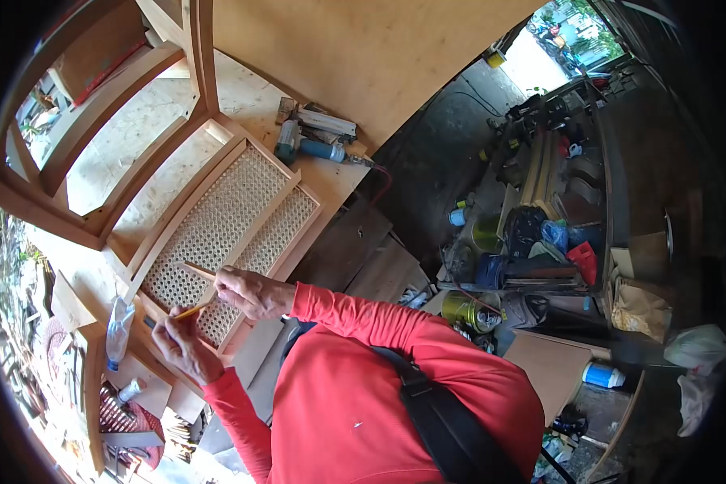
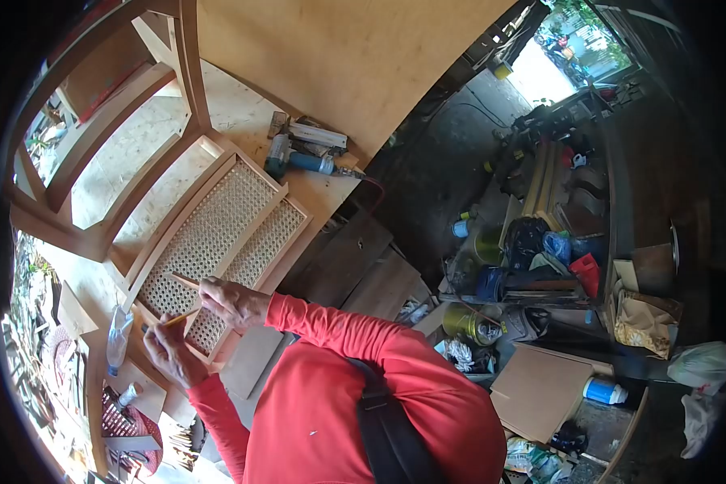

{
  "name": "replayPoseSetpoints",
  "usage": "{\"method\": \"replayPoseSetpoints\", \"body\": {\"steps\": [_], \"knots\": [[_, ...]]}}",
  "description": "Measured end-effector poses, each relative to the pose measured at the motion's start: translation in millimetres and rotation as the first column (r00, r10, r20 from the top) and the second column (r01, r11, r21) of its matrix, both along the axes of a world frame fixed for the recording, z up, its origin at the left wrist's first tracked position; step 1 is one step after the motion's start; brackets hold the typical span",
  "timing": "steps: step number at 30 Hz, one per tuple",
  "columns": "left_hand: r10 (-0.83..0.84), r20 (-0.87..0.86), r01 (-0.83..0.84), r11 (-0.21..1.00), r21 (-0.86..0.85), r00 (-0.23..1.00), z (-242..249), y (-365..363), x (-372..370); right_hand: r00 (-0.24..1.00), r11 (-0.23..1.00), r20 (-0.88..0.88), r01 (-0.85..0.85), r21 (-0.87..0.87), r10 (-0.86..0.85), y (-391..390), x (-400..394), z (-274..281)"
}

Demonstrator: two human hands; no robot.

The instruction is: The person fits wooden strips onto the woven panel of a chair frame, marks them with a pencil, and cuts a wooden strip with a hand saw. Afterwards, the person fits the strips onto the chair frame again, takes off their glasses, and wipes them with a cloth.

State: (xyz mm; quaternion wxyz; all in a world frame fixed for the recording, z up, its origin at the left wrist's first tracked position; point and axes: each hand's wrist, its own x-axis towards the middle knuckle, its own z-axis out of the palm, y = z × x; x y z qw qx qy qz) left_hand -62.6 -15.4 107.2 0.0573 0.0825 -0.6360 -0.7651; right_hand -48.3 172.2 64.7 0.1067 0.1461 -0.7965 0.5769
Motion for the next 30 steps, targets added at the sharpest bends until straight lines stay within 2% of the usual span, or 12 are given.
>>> {"method": "replayPoseSetpoints", "body": {"steps": [2, 4, 5, 7, 10, 11, 13, 14, 17, 20, 23, 30], "knots": [[0.004, 0.005, -0.003, 0.999, -0.052, 1.000, -11.4, -41.0, -12.1, 0.998, 0.997, -0.024, -0.063, 0.054, 0.065, 3.2, -6.4, -46.1], [0.046, 0.113, -0.028, 0.987, -0.158, 0.993, -36.3, -86.9, -24.6, 0.997, 0.992, 0.005, -0.081, 0.096, 0.081, 6.2, -11.9, -38.4], [0.018, 0.073, 0.014, 0.911, -0.411, 0.997, -55.5, -110.3, -32.3, 0.996, 0.989, 0.019, -0.090, 0.117, 0.089, 8.0, -14.8, -33.3], [-0.078, -0.032, 0.040, 0.770, -0.637, 0.996, -77.3, -129.7, -33.3, 0.960, 0.965, 0.268, -0.138, 0.224, 0.076, 12.2, -14.2, 8.7], [-0.275, -0.105, 0.017, 0.407, -0.913, 0.956, -74.7, -127.9, -23.1, 0.997, 0.918, -0.051, -0.026, 0.396, 0.050, 1.0, -29.9, -21.1], [-0.315, -0.042, 0.079, 0.362, -0.929, 0.948, -73.0, -127.6, -20.6, 0.989, 0.879, -0.134, 0.010, 0.476, 0.062, -3.5, -34.7, -27.5], [-0.385, 0.090, 0.202, 0.261, -0.944, 0.918, -71.2, -128.6, -17.0, 0.997, 0.838, -0.043, -0.026, 0.545, 0.059, -14.0, -43.0, -34.8], [-0.348, 0.082, 0.209, 0.344, -0.916, 0.934, -86.1, -132.6, -16.9, 0.995, 0.828, -0.054, -0.035, 0.560, 0.079, -16.5, -48.5, -38.9], [-0.375, 0.173, 0.299, 0.307, -0.903, 0.910, -89.3, -137.4, -19.0, 0.991, 0.825, -0.085, -0.036, 0.565, 0.102, -28.1, -61.1, -56.9], [-0.331, 0.226, 0.360, 0.431, -0.827, 0.916, -71.0, -119.9, -12.5, 0.987, 0.799, -0.122, -0.010, 0.602, 0.105, -30.2, -66.7, -61.3], [-0.422, 0.168, 0.327, 0.337, -0.883, 0.891, -86.0, -134.0, -15.2, 0.978, 0.774, -0.191, 0.059, 0.631, 0.081, -30.7, -64.3, -72.0], [-0.373, 0.066, 0.230, 0.416, -0.880, 0.926, -92.8, -153.9, -33.2, 0.987, 0.747, -0.130, 0.015, 0.665, 0.096, -30.1, -64.2, -88.2]]}}
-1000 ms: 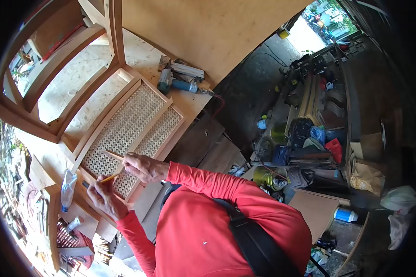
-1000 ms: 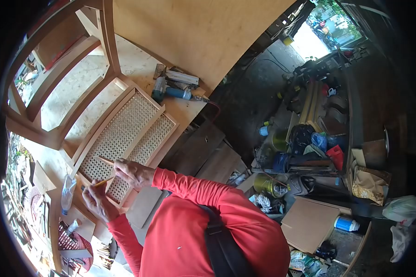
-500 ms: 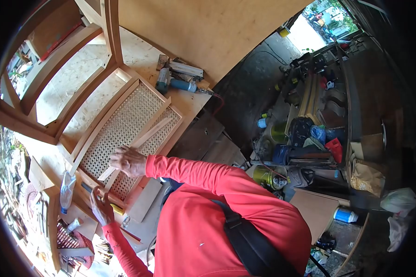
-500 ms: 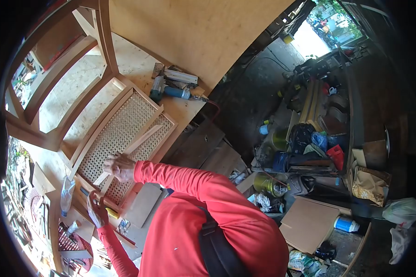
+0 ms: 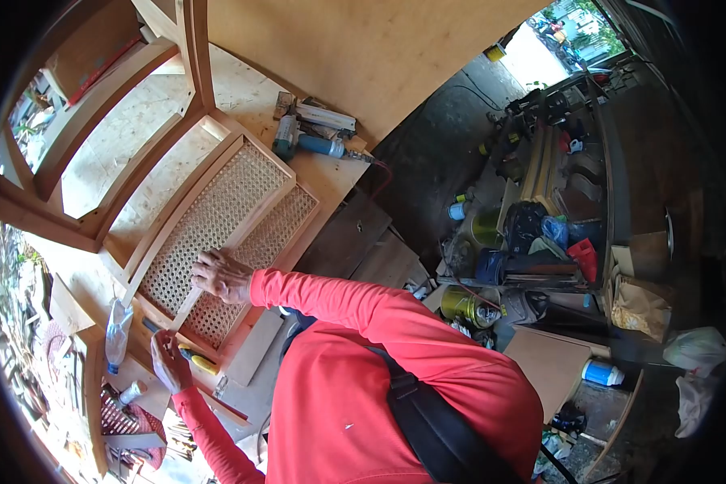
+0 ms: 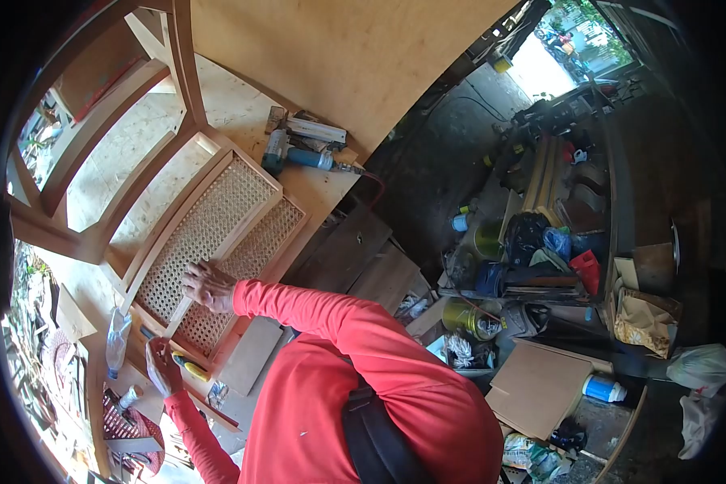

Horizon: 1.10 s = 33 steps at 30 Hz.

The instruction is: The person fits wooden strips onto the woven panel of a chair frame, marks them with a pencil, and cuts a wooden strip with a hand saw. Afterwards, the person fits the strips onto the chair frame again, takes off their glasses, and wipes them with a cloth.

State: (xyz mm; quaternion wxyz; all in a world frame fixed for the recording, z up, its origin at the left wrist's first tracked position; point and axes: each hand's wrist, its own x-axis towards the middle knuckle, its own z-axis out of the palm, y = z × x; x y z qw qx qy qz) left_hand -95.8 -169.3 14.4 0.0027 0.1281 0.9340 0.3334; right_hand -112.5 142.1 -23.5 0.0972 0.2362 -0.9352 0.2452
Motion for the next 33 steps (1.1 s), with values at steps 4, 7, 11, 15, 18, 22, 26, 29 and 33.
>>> {"method": "replayPoseSetpoints", "body": {"steps": [4, 7, 11, 15, 18, 22, 26, 29, 33], "knots": [[0.051, 0.057, -0.055, 0.996, 0.074, 0.997, -6.2, 0.4, 0.7, 0.999, 0.997, -0.007, 0.041, -0.065, -0.042, -6.6, -1.1, -14.9], [0.070, 0.070, -0.077, 0.992, 0.099, 0.995, -6.5, 0.4, 1.9, 0.993, 0.996, -0.099, 0.060, -0.064, -0.066, -6.8, 3.4, -29.8], [0.088, 0.088, -0.097, 0.990, 0.098, 0.992, -7.2, 0.1, 2.9, 1.000, 0.999, 0.009, 0.014, -0.041, -0.014, -0.4, 2.7, -20.5], [0.053, 0.263, -0.155, 0.909, 0.386, 0.963, -23.2, -4.8, 2.5, 0.999, 0.995, -0.042, -0.014, -0.099, 0.010, 3.9, 0.4, -28.1], [0.033, 0.686, -0.667, 0.276, 0.692, 0.727, -19.6, -1.6, 1.3, 0.996, 0.992, -0.080, -0.044, -0.118, 0.034, 4.1, 0.6, -18.6], [0.170, 0.107, -0.183, 0.975, 0.124, 0.980, -13.2, 4.7, 5.4, 0.997, 0.991, -0.078, -0.025, -0.132, 0.014, 2.6, 2.3, 12.5], [0.171, 0.033, -0.172, 0.984, 0.043, 0.985, 11.5, 16.9, 7.3, 0.998, 0.995, -0.048, -0.048, -0.088, 0.043, 1.4, -0.3, 14.6], [0.175, 0.020, -0.176, 0.983, 0.048, 0.984, 12.5, 17.8, 8.0, 0.996, 0.995, -0.080, -0.047, -0.091, 0.040, -5.4, -1.3, 17.3], [0.175, 0.022, -0.176, 0.984, 0.029, 0.984, 12.1, 17.7, 8.0, 0.995, 0.991, -0.072, -0.070, -0.111, 0.063, -14.7, -1.7, 20.8]]}}
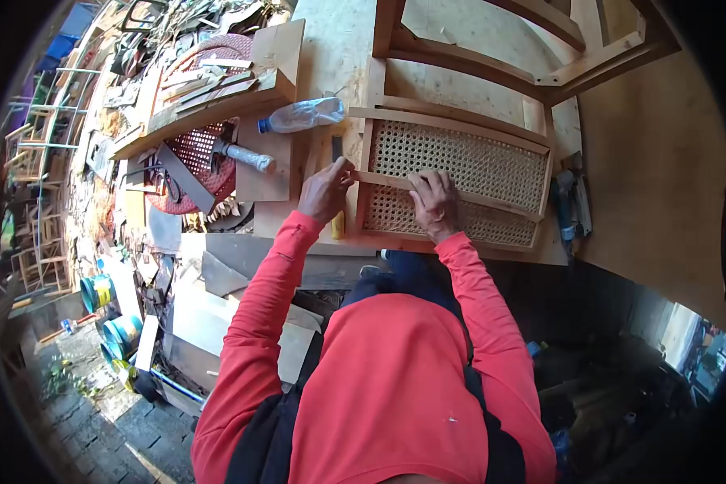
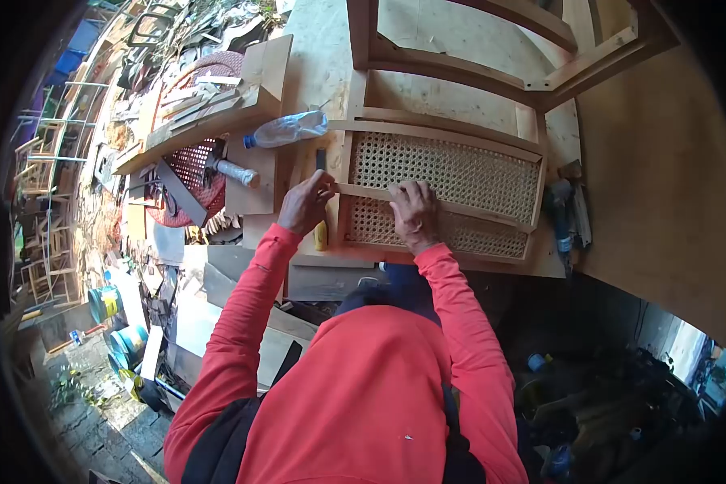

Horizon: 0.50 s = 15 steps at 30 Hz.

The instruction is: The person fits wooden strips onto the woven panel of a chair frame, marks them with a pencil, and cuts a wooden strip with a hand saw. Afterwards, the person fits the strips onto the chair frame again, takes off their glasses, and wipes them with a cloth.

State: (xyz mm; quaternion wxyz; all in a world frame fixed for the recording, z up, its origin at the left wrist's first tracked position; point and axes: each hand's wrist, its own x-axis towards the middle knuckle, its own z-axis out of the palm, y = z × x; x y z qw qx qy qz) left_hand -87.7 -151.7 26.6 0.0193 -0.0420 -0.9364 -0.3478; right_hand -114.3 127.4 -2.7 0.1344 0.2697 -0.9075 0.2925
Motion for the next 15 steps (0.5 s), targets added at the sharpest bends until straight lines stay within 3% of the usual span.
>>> {"method": "replayPoseSetpoints", "body": {"steps": [15], "knots": [[-0.004, 0.025, 0.004, 1.000, -0.015, 1.000, 3.9, -0.2, -0.7, 0.996, 0.995, 0.004, -0.091, -0.046, 0.091, -34.5, -7.7, -5.8]]}}
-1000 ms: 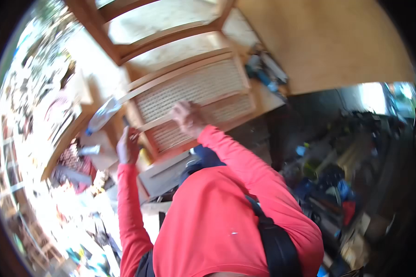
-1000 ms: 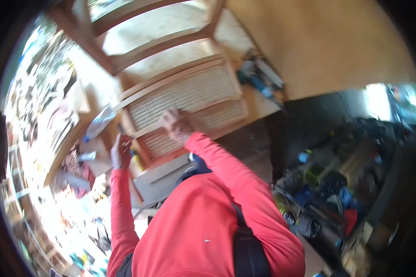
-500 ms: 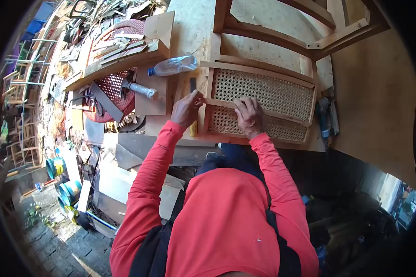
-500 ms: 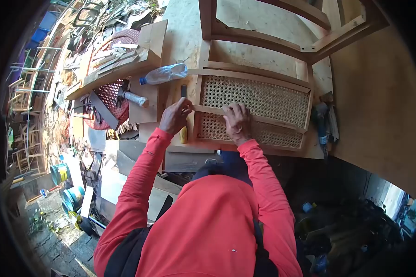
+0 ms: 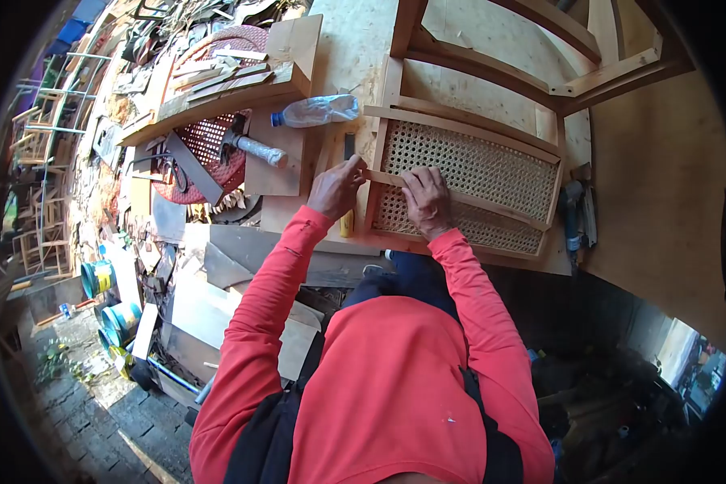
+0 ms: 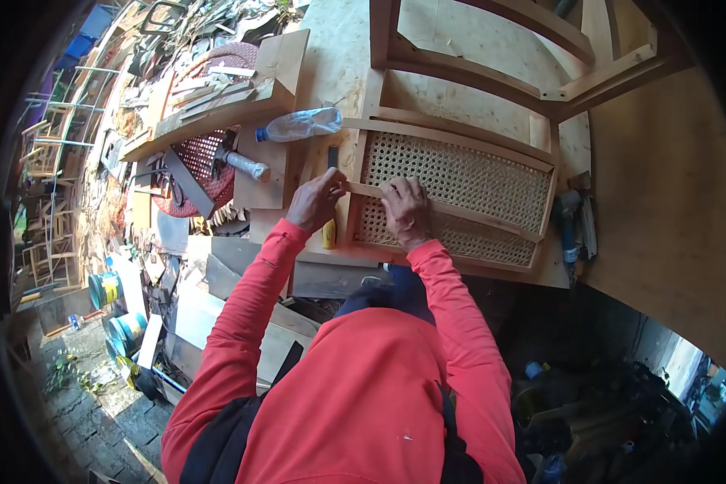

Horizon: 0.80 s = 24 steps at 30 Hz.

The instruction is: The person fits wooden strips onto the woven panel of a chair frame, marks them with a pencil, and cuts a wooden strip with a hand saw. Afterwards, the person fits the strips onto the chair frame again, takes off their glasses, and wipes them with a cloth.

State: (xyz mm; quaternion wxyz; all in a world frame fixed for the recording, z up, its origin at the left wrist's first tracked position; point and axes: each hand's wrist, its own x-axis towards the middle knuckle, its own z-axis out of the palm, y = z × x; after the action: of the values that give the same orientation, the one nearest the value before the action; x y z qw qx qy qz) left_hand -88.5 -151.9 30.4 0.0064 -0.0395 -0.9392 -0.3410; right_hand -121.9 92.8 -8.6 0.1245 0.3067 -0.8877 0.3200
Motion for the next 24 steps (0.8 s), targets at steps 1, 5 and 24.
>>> {"method": "replayPoseSetpoints", "body": {"steps": [1, 5, 24], "knots": [[0.002, 0.002, -0.002, 1.000, -0.004, 1.000, -0.5, -0.5, -0.3, 1.000, 1.000, -0.005, -0.001, -0.009, 0.001, -0.9, 0.1, 1.6], [0.002, 0.015, -0.002, 1.000, -0.019, 1.000, -3.4, -1.7, -0.3, 1.000, 0.999, 0.004, -0.014, -0.030, 0.014, -2.3, -1.0, 5.7], [-0.016, 0.016, 0.018, 0.994, -0.104, 1.000, 28.3, -6.6, -11.4, 1.000, 0.997, -0.002, -0.027, -0.071, 0.027, -1.0, -0.9, -1.5]]}}
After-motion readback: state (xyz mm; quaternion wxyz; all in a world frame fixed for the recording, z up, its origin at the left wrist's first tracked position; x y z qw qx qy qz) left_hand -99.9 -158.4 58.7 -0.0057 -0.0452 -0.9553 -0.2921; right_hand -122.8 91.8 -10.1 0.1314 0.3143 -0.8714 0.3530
